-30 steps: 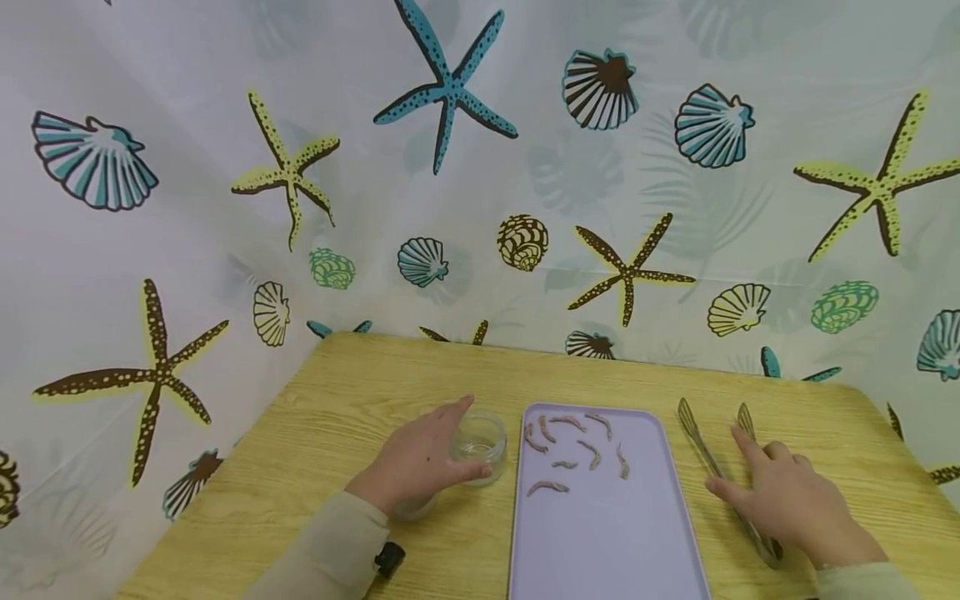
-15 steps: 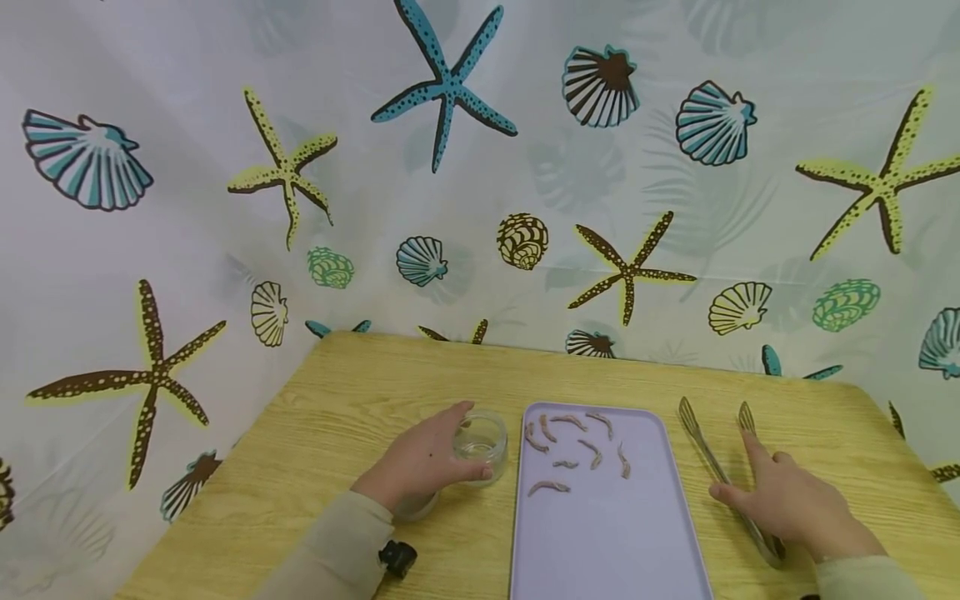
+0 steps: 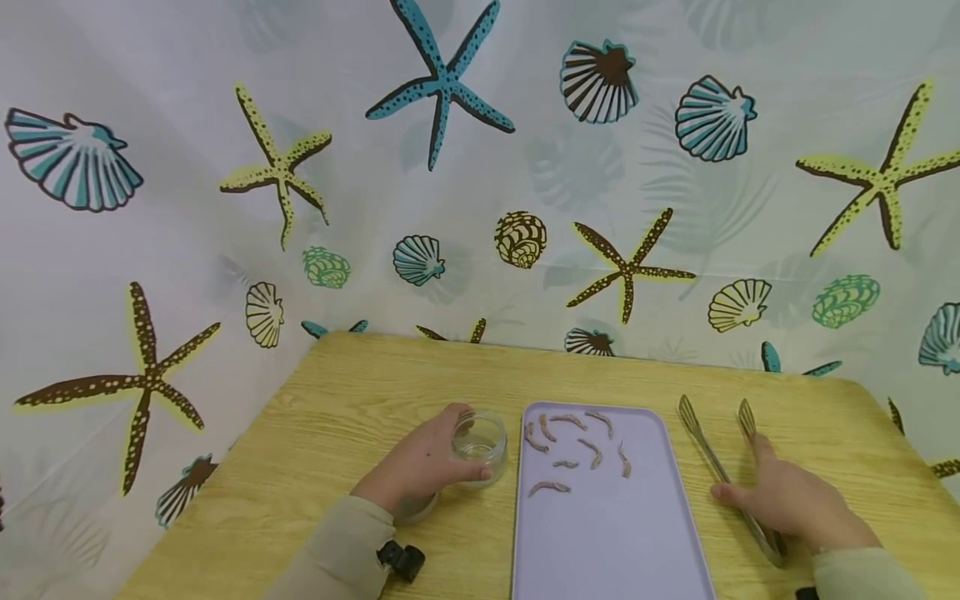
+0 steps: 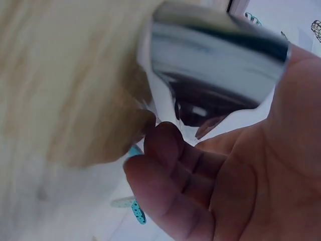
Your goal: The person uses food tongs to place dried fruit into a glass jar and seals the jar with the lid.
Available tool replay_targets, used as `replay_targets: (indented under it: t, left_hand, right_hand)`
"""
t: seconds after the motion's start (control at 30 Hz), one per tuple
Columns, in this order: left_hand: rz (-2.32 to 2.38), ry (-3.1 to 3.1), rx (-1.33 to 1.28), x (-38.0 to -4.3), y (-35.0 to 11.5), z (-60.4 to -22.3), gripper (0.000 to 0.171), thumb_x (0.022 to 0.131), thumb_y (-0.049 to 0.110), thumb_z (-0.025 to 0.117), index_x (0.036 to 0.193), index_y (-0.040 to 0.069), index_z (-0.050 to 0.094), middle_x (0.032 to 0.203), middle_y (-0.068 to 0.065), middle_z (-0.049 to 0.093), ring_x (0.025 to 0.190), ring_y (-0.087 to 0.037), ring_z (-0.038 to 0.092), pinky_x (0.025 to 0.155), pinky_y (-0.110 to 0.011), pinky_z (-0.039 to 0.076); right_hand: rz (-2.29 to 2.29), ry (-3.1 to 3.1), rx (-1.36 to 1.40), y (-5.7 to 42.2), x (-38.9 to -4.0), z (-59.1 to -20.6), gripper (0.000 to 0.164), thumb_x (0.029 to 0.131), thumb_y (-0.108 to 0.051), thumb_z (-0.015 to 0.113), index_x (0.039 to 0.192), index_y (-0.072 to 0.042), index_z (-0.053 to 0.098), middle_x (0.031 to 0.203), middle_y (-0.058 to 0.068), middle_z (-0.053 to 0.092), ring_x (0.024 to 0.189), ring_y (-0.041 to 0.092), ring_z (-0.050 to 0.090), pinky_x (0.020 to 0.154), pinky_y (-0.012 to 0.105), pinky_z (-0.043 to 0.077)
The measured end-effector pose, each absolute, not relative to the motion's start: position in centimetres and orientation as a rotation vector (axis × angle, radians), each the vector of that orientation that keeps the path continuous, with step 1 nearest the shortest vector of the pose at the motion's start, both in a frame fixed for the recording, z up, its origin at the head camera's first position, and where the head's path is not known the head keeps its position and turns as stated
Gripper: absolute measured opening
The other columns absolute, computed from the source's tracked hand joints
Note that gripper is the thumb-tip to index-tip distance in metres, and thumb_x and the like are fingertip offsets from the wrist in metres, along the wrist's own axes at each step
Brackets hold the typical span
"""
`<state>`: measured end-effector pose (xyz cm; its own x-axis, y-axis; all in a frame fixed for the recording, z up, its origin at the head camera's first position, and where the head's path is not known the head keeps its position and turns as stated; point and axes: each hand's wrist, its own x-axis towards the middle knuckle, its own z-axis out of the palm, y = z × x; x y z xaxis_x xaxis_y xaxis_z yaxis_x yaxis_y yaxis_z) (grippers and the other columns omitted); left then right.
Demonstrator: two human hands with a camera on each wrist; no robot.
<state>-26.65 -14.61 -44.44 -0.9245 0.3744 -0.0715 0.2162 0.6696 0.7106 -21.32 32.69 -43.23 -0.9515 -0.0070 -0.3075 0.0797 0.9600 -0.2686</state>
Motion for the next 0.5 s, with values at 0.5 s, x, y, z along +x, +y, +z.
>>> replay_targets:
  t: [0.5]
  left_hand:
    - [1.190,2.642,0.491,-26.80,-15.00,-45.38,0.102,0.076,0.056,0.085,0.154,0.013,0.035,0.148,-0.006,0.052,0.133,-0.027,0.050,0.107,-0.052,0.040]
  right_hand:
    - [-0.560,2.767,0.057,33.39,-21.82,-43.35,0.086,0.100,-0.046,0.054,0.131,0.031,0.027,0.105,0.037,0.058,0.083,0.034,0.063,0.068,0.047,0.053]
